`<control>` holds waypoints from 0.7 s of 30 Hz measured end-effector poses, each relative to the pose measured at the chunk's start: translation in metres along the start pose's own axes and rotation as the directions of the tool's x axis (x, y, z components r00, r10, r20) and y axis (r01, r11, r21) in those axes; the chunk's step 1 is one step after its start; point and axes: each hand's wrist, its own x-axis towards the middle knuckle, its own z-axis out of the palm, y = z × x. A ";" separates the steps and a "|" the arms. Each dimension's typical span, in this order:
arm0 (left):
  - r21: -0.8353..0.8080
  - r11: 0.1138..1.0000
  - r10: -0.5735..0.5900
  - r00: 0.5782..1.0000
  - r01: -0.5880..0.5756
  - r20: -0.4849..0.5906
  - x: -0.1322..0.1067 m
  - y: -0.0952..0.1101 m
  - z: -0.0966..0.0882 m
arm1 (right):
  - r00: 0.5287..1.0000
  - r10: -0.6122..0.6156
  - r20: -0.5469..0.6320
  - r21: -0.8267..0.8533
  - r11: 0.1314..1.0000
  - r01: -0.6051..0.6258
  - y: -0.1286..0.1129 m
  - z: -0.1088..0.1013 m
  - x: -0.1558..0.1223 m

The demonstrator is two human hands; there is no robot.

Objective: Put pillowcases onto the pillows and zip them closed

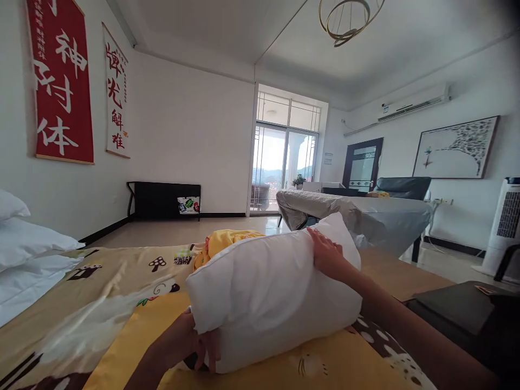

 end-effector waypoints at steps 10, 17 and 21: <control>0.111 0.992 -0.030 0.963 0.061 -0.268 0.000 -0.011 -0.065 | 0.799 -0.556 0.229 0.203 0.830 0.519 -0.192 0.030 0.036; 0.681 0.732 0.512 0.673 -0.016 -0.533 0.007 -0.030 -0.093 | 0.845 -0.535 0.009 0.110 0.840 0.531 -0.200 0.074 0.028; 0.611 0.791 0.464 0.682 -0.031 -0.565 0.041 -0.072 -0.094 | 0.799 -0.598 -0.054 0.146 0.787 0.599 -0.208 0.087 -0.002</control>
